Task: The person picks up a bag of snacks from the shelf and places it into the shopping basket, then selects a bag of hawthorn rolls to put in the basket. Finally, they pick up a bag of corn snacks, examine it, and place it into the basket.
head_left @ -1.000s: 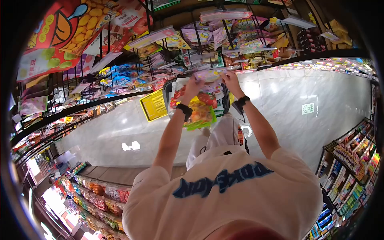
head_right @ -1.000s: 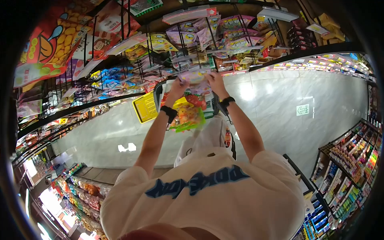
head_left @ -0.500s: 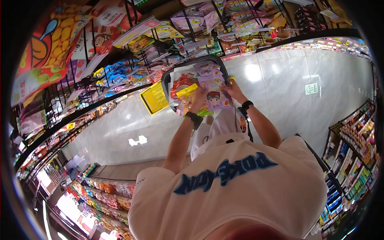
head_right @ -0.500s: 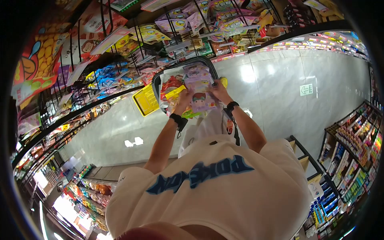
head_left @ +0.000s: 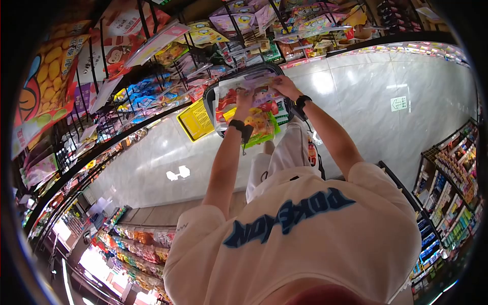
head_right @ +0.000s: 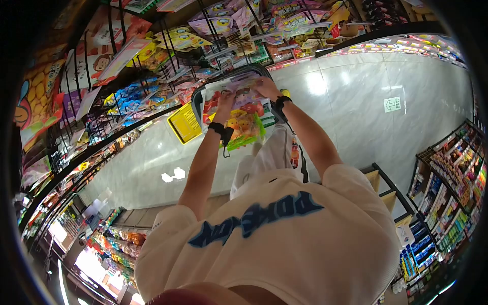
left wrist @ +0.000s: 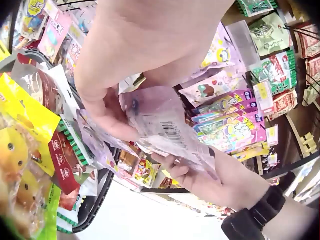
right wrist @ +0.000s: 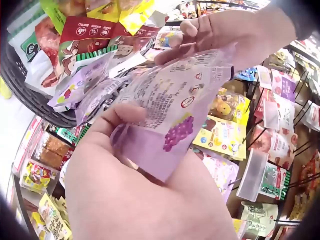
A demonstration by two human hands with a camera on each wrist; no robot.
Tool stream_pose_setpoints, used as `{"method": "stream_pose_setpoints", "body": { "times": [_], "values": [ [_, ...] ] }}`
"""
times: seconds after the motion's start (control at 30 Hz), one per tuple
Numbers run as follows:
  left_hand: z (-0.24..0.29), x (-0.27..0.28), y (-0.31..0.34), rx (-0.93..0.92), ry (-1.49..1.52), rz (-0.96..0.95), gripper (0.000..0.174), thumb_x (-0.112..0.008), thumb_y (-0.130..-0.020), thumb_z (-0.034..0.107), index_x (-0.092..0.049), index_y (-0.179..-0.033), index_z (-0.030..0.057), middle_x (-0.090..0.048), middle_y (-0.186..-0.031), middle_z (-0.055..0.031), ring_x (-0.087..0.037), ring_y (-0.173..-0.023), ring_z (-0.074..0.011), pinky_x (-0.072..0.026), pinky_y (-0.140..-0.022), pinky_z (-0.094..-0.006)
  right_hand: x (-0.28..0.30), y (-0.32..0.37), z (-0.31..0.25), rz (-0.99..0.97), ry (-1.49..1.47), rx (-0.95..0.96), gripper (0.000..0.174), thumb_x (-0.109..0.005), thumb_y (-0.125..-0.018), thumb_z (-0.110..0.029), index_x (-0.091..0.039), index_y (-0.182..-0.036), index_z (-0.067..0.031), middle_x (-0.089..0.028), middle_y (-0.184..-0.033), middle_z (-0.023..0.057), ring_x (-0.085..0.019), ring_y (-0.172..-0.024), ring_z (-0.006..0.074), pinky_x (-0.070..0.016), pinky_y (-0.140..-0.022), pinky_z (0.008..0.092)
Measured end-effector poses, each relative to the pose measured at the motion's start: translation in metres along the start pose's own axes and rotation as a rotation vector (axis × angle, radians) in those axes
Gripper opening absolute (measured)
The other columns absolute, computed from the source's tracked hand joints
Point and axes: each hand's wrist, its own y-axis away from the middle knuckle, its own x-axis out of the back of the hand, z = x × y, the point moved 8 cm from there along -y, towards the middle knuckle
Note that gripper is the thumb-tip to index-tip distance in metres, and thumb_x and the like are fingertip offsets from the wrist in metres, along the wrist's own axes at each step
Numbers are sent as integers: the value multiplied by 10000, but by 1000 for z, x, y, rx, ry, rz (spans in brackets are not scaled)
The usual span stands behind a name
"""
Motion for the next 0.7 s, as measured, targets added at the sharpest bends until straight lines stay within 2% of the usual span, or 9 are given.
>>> {"method": "stream_pose_setpoints", "body": {
  "times": [0.07,0.2,0.3,0.37,0.47,0.5,0.6,0.63,0.7],
  "values": [
    [11,-3,13,67,107,-16,380,-662,-853,231,-560,-1133,-5,-609,-977,-85,-604,-817,-180,-546,-641,-364,2,-9,7,6,7,-7,427,-728,-796,-238,-586,-1081,47,-664,-933,123,-641,-795,160,-521,-697,280],
    [3,-1,-7,118,246,-42,450,-645,-857,190,-462,-1226,10,-567,-1073,-119,-617,-894,-256,-598,-665,-463,-2,-34,7,-56,141,-108,313,-727,-774,-244,-669,-911,31,-668,-769,101,-629,-677,141,-502,-623,279],
    [12,0,-19,136,277,65,517,-632,-863,180,-384,-1299,52,-564,-1102,-134,-634,-894,-312,-594,-652,-442,2,-55,-10,-64,166,-114,280,-732,-743,-263,-693,-757,13,-660,-664,91,-628,-612,152,-492,-579,290],
    [28,-10,-22,125,336,-50,597,-639,-856,183,-318,-1348,82,-561,-1125,-142,-648,-848,-345,-592,-649,-445,1,-78,-7,-62,241,-130,309,-750,-698,-296,-688,-645,2,-665,-618,94,-649,-577,192,-505,-577,310],
    [25,-19,-37,136,321,-134,650,-651,-843,173,-295,-1381,99,-560,-1162,-148,-665,-783,-359,-589,-641,-440,-7,-110,26,-124,244,-306,331,-749,-701,-315,-697,-699,11,-678,-669,114,-655,-586,195,-511,-572,322],
    [24,-24,-42,142,299,-147,656,-656,-838,166,-300,-1385,99,-560,-1175,-150,-670,-762,-357,-588,-638,-437,-19,-152,79,-100,301,-263,304,-708,-751,-293,-694,-722,9,-682,-730,147,-643,-542,206,-509,-543,316],
    [18,-32,-50,113,148,-150,672,-660,-828,131,-305,-1396,86,-562,-1198,-156,-675,-761,-340,-590,-623,-431,-23,-171,102,71,148,-228,134,-653,-791,-47,-670,-693,43,-679,-711,128,-660,-545,208,-525,-481,286],
    [13,-30,-52,132,117,-121,679,-649,-830,112,-298,-1411,79,-566,-1203,-161,-674,-754,-320,-591,-614,-429,-47,-146,100,-208,-272,-479,135,-629,-804,-82,-685,-743,24,-672,-700,121,-663,-579,209,-528,-502,320],
    [2,-23,-61,143,94,-62,646,-637,-807,71,-347,-1383,105,-591,-1136,-154,-679,-706,-305,-598,-573,-419,-26,-122,52,-142,159,-226,188,-600,-834,-180,-694,-817,-19,-660,-704,108,-650,-609,213,-530,-514,352]
  ]
}}
